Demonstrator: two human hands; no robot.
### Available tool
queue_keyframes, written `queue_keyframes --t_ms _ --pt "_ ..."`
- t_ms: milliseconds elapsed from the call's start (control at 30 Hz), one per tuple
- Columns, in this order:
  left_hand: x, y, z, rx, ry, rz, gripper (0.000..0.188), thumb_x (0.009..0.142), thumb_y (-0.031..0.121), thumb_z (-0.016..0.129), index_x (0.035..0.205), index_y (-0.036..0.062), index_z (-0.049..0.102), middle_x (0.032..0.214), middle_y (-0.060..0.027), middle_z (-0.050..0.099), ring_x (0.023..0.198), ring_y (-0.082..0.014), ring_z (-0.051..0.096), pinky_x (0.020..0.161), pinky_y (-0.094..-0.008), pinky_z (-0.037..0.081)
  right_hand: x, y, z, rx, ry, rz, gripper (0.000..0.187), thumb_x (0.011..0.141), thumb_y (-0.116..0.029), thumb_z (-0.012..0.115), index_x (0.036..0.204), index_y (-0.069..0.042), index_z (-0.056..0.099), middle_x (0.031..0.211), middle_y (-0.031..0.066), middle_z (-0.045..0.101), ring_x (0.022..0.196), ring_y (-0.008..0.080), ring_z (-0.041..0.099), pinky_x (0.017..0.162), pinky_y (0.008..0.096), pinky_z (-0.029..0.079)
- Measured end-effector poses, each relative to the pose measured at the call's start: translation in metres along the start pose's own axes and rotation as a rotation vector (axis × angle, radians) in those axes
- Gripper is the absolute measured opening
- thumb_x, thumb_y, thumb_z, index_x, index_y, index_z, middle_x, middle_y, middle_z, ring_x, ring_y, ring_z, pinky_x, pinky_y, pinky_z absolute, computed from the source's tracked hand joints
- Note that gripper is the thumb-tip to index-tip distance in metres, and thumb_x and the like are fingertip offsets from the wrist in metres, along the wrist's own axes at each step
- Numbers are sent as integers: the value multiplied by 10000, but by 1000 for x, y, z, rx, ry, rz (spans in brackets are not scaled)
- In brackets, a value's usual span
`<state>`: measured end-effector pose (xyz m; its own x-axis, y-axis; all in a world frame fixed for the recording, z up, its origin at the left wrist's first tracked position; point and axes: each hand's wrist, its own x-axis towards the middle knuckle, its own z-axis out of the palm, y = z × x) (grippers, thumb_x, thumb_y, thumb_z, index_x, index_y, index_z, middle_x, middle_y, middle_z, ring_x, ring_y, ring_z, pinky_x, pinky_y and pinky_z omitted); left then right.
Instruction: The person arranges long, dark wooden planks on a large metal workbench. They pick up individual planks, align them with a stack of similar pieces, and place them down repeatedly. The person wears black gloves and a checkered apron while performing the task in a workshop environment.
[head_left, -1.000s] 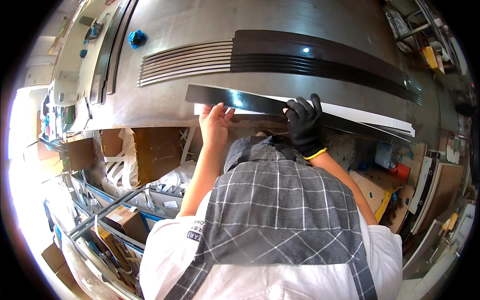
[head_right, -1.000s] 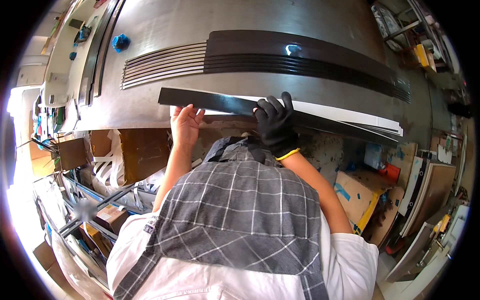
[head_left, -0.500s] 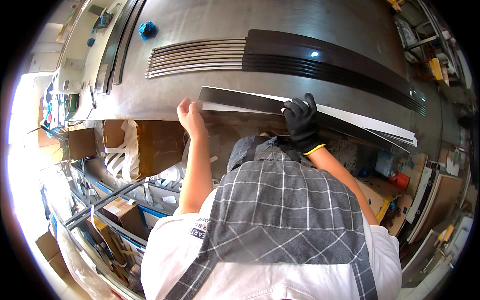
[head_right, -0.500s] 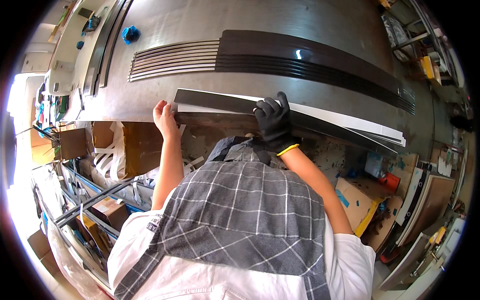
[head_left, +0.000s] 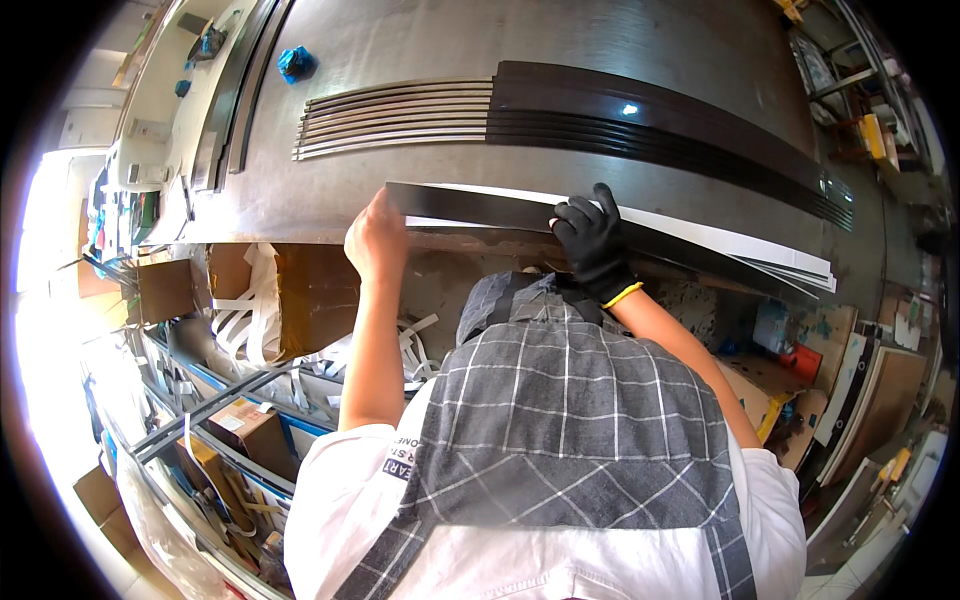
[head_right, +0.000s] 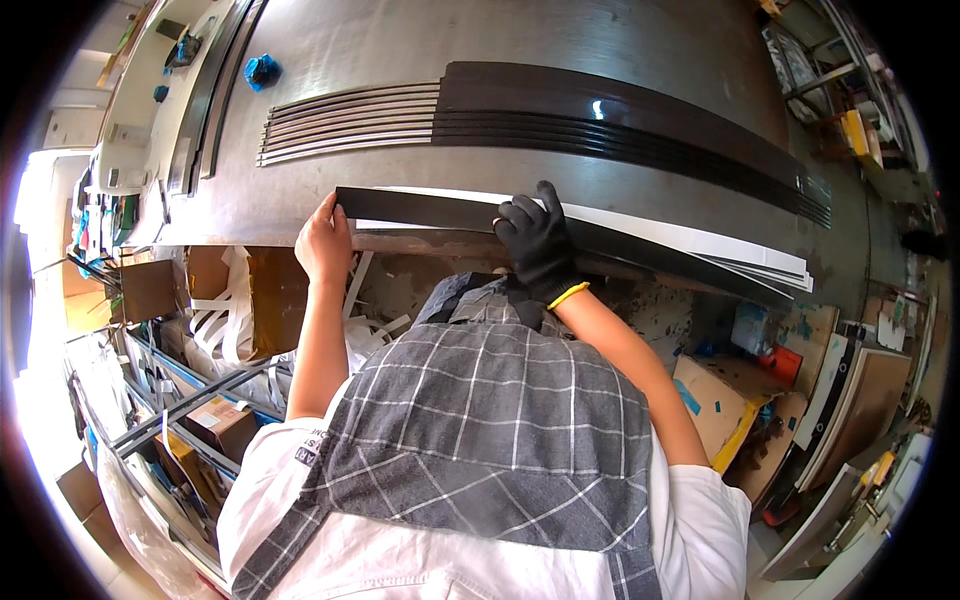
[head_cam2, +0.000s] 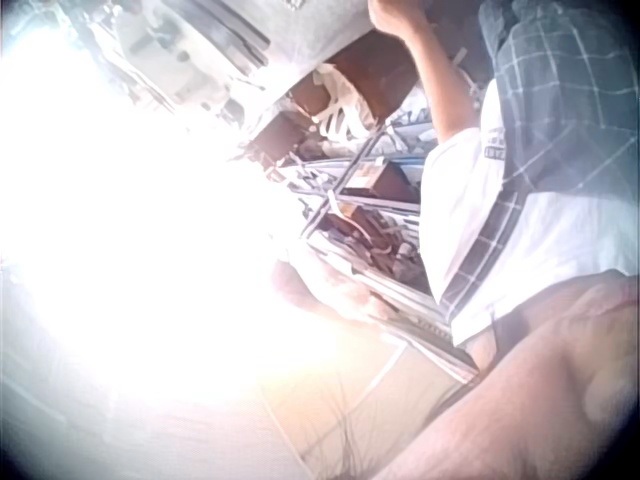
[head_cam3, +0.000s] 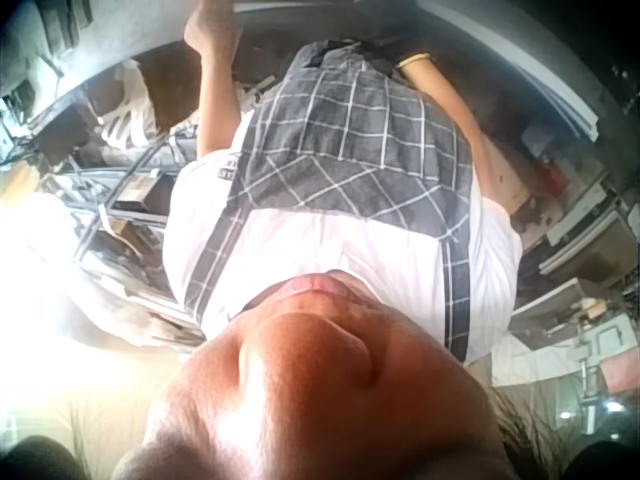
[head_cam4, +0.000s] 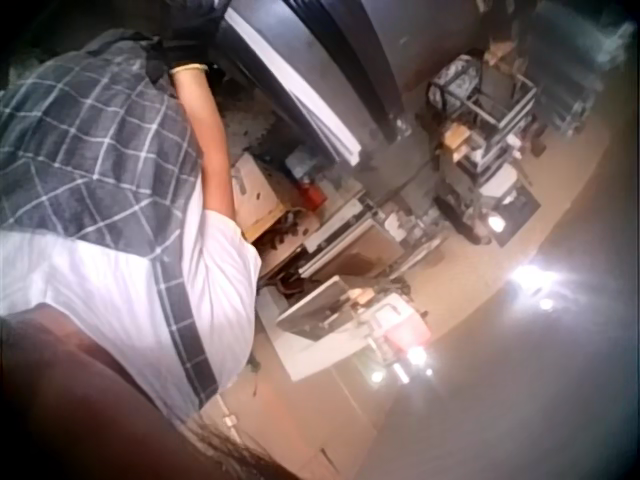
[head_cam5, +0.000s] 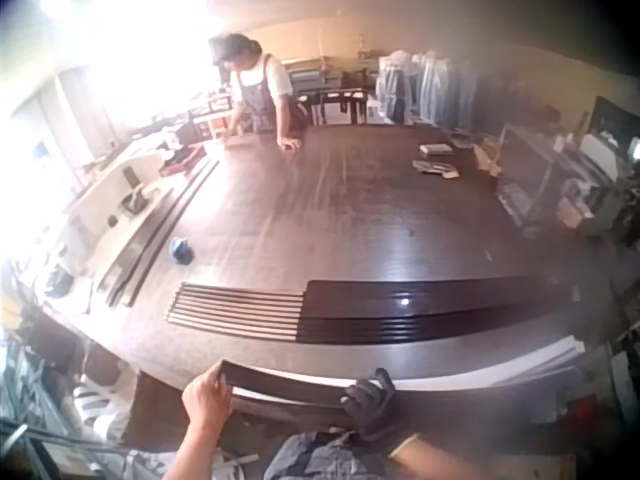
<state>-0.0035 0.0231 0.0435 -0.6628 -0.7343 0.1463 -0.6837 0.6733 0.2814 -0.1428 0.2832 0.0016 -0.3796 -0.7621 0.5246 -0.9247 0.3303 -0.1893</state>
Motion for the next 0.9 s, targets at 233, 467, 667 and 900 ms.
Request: queue_keyframes --t_ms 233,467,667,900 --pt "26 -44 16 -1143 -325 -514 407 774 74 695 1168 93 596 885 -14 649 741 -93 605 615 -237 462 -3 -5 3 53 -33 -3 153 746 -84 637 889 -41 605 1024 95 561 1033 260 512 986 527 342" --pt "50 -53 29 -1044 -426 -520 327 810 109 666 1129 76 608 860 11 641 733 -71 591 581 -193 453 -7 -4 -2 137 -101 -1 276 702 -138 675 953 -49 606 1082 97 539 1094 258 460 1009 494 319" --pt "59 -67 49 -1104 -439 -556 448 749 157 727 1129 -11 560 964 -84 624 740 -171 603 641 -273 508 -12 -1 -2 198 -128 19 325 696 -143 681 997 -53 602 1125 110 534 1121 279 455 1024 482 309" --pt "43 -54 28 -1070 -361 -518 178 778 205 712 796 60 611 765 1 566 616 -112 523 573 -261 484 -9 3 2 231 -131 25 381 674 -168 710 1022 -64 595 1147 97 520 1138 274 440 1034 471 293"
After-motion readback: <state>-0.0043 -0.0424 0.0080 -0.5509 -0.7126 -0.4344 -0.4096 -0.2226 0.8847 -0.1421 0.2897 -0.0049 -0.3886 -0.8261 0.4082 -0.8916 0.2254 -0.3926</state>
